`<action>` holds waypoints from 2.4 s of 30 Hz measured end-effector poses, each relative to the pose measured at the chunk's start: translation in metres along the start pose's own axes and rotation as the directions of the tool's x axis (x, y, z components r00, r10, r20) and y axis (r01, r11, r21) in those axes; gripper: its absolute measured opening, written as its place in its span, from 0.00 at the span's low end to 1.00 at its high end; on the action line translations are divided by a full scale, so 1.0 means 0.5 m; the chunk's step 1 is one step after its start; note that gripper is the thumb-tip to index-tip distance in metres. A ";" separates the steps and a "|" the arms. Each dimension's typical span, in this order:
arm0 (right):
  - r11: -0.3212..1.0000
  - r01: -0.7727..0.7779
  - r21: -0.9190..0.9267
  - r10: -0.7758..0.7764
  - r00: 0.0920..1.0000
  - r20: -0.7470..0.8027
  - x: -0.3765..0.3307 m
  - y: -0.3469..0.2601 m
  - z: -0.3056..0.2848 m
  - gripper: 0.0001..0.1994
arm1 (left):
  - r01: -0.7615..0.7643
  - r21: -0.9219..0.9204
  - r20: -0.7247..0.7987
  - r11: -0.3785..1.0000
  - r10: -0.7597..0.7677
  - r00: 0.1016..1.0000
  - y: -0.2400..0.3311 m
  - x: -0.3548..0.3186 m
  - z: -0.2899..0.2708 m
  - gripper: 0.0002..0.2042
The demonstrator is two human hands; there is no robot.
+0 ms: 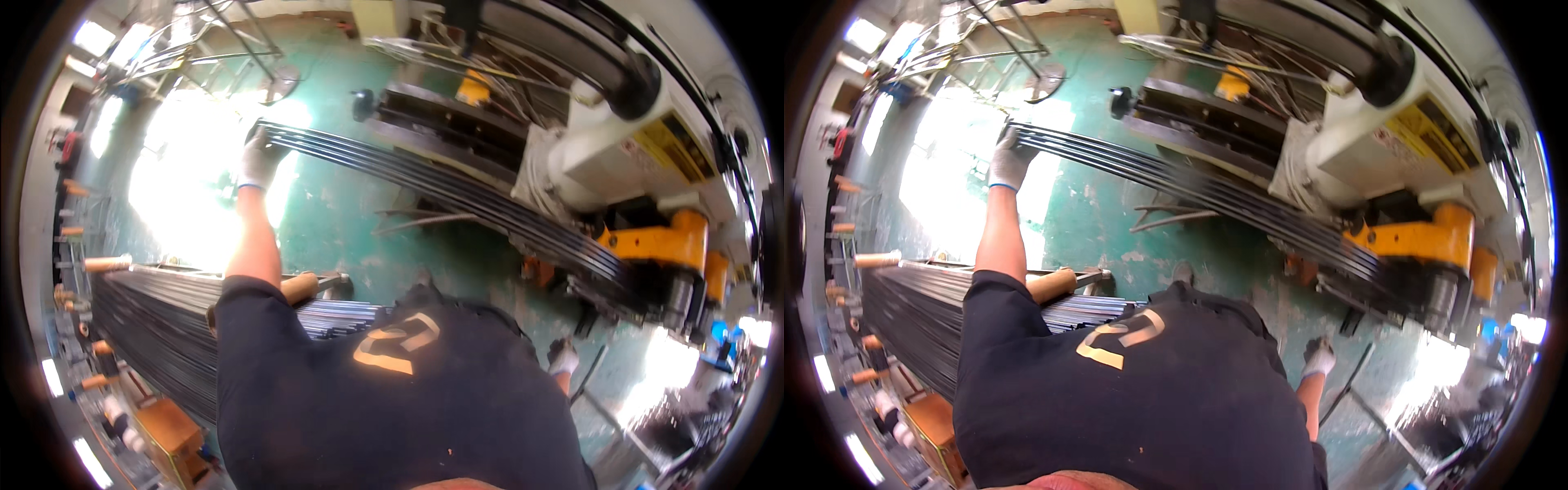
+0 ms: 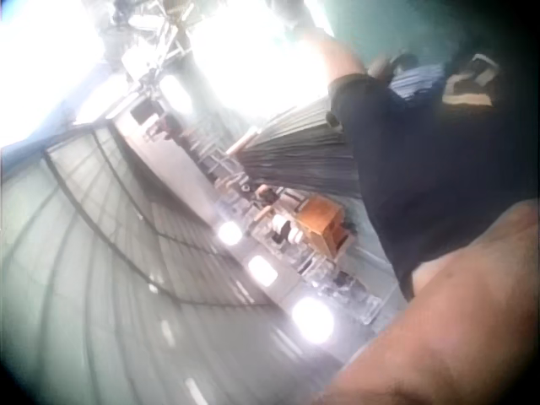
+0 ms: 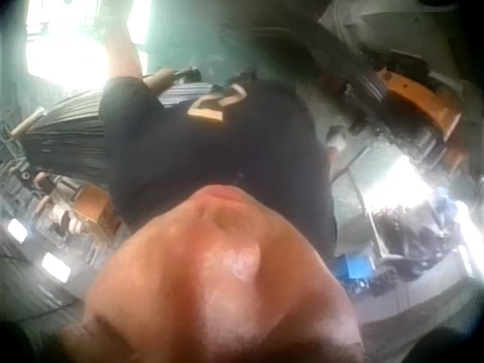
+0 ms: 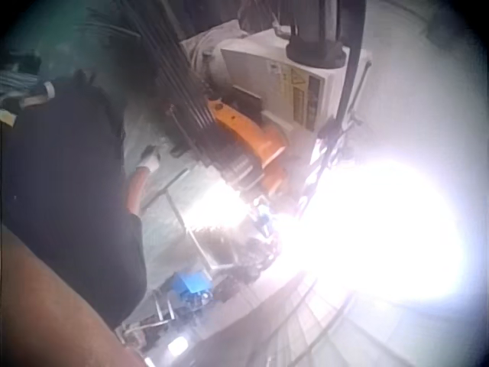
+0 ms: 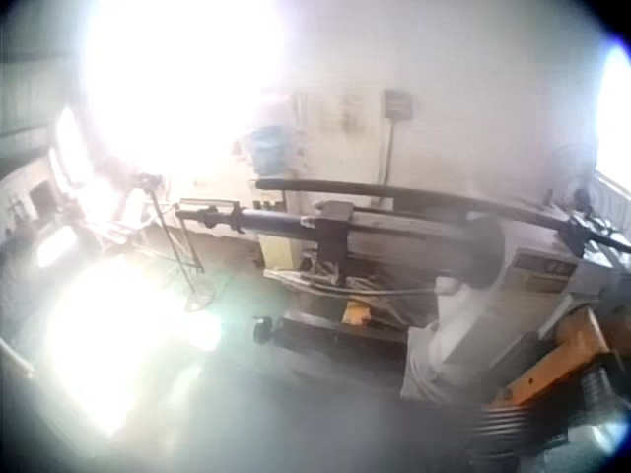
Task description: The person repeatedly picks up bundles of long metal rods, feeds them into a yellow bending machine, and removes the bent rods. The bent rods are then stacked on the floor. The person wears gloves and a dark shirt while performing this repetitive task in a workshop.
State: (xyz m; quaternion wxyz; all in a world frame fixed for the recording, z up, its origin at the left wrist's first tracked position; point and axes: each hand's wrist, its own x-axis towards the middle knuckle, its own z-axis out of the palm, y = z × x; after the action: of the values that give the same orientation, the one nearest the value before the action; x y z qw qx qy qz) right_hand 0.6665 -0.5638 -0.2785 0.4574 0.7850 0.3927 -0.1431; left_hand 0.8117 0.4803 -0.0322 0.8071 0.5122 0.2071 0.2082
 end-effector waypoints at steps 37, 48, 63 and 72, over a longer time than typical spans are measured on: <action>-0.799 -0.318 0.511 0.289 0.543 0.789 0.023 0.267 0.056 0.15 | 0.083 0.567 0.545 0.819 -0.449 0.709 -0.684 -0.457 0.657 0.20; -0.857 -0.329 0.396 0.238 0.429 0.871 -0.141 0.097 -0.096 0.17 | 0.850 -0.139 0.419 0.509 -0.747 0.516 -0.790 -0.515 0.617 0.11; -0.321 0.407 0.855 0.883 -0.199 0.426 -0.105 0.628 -0.242 0.13 | 0.585 -0.488 0.458 0.648 -0.380 0.804 -0.403 -0.516 0.832 0.18; -0.383 0.900 0.206 0.711 0.145 0.688 -0.051 0.702 -0.181 0.12 | 0.581 -0.716 0.579 0.386 -0.135 0.804 -0.327 -0.521 0.829 0.24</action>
State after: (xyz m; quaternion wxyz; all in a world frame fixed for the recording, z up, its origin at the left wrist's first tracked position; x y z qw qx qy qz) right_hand 0.9002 -0.5972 -0.0022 0.8035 -0.4621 0.1990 -0.3182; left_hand 0.8432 -0.0332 0.0117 0.9998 0.0017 -0.0028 -0.0203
